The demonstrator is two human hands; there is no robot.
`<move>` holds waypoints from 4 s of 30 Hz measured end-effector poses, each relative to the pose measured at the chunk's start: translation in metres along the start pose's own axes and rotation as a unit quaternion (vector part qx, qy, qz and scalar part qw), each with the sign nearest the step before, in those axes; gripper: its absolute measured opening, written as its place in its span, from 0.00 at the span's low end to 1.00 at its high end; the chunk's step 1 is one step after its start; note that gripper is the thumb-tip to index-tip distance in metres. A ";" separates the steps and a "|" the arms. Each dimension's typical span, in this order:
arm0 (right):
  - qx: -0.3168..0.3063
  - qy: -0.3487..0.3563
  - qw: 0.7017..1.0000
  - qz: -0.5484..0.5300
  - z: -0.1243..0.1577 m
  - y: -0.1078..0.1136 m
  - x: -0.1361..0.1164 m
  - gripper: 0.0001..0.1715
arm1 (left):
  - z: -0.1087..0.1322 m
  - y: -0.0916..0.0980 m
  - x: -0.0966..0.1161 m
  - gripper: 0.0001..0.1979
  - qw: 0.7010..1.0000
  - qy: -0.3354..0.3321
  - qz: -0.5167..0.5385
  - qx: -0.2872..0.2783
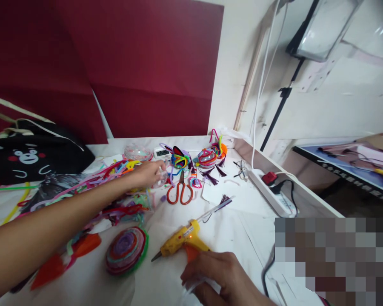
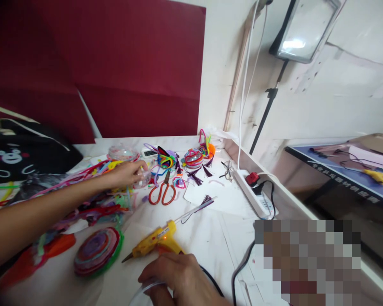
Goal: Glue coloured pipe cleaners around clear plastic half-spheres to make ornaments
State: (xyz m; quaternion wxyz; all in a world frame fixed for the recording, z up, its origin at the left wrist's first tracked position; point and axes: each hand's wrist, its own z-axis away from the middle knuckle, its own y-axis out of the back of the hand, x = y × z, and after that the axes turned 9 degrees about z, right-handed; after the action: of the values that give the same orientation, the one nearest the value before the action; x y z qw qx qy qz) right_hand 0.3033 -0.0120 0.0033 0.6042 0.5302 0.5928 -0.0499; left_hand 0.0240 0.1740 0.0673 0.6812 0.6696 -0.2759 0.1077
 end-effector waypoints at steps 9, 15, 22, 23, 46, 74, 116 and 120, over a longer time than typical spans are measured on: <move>-0.004 -0.012 1.000 -0.026 -0.004 0.000 0.000 0.18 | -0.035 0.034 -0.025 0.22 0.980 0.038 0.161 0.108; 0.020 -0.010 0.998 -0.062 -0.008 -0.002 -0.002 0.19 | -0.050 0.022 -0.039 0.20 0.986 0.021 0.051 0.157; 0.030 -0.109 0.983 -0.142 -0.005 -0.005 -0.004 0.10 | -0.049 0.002 -0.027 0.22 0.993 -0.008 -0.078 0.089; 0.052 -0.139 0.971 -0.188 -0.006 -0.005 -0.004 0.11 | -0.046 0.002 -0.022 0.22 0.993 -0.016 -0.084 0.086; 0.027 -0.183 0.865 -0.467 -0.024 0.026 -0.029 0.35 | 0.146 -0.041 0.079 0.19 0.855 -0.077 0.494 -0.139; 0.070 -0.172 0.931 -0.315 -0.025 0.009 -0.034 0.26 | 0.199 -0.069 0.078 0.22 0.715 0.077 0.688 -0.091; 0.257 0.002 0.932 0.254 0.004 -0.048 -0.028 0.22 | 0.228 -0.099 0.068 0.26 0.779 0.010 0.627 0.001; 0.245 -0.018 0.936 0.251 0.001 -0.049 -0.031 0.21 | 0.229 -0.099 0.070 0.24 0.771 0.009 0.636 0.020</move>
State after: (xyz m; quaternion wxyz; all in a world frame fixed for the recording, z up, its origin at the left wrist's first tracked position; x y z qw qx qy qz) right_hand 0.2614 -0.0516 -0.0015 0.4591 0.7925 0.3983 -0.0500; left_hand 0.0798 -0.0722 0.0086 0.4459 0.3535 -0.6305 0.5279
